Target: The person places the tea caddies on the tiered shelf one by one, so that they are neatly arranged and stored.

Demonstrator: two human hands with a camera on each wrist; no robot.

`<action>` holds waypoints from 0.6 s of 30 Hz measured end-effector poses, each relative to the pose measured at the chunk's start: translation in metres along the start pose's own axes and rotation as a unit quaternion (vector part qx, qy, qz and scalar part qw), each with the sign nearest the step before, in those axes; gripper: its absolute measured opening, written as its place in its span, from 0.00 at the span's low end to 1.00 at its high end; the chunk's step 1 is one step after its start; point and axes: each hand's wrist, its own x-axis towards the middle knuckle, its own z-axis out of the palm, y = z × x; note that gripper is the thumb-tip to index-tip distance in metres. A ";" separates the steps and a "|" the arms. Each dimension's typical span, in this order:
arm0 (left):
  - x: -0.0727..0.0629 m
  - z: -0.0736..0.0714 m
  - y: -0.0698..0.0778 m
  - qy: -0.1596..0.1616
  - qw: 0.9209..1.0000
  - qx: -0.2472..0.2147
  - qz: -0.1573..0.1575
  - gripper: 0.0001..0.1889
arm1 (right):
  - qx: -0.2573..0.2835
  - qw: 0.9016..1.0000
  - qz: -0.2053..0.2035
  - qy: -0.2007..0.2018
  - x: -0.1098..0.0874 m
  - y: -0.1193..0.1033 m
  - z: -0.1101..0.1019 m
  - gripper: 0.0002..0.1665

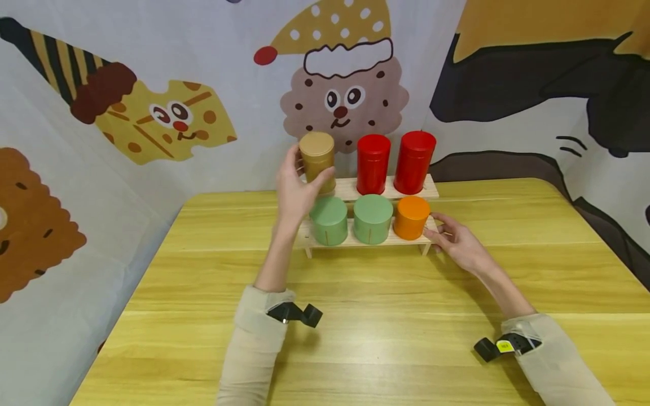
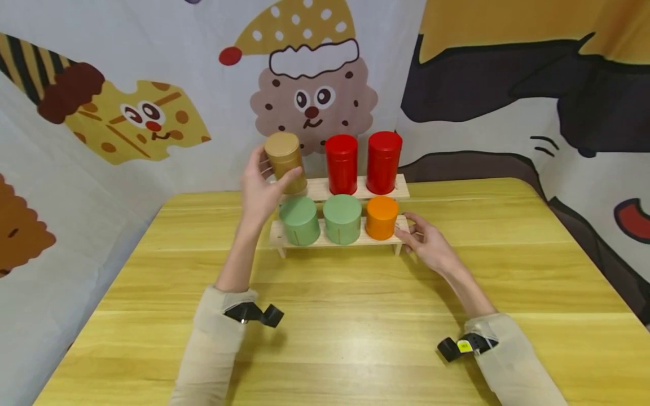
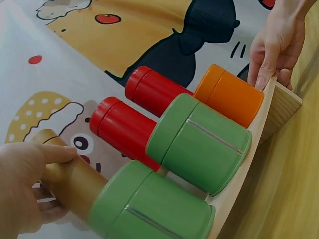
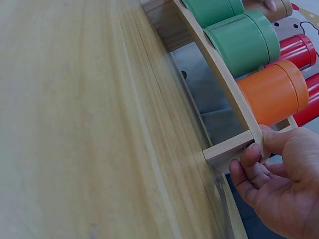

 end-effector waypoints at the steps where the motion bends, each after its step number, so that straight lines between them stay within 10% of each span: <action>1: 0.000 0.001 0.000 -0.002 1.000 0.002 -0.002 0.37 | 0.000 1.000 -0.001 0.000 0.000 0.000 0.000 0.44; 18: 0.003 0.016 -0.016 -0.033 0.998 0.025 -0.036 0.36 | -0.006 1.000 0.006 0.002 0.002 0.003 0.000 0.44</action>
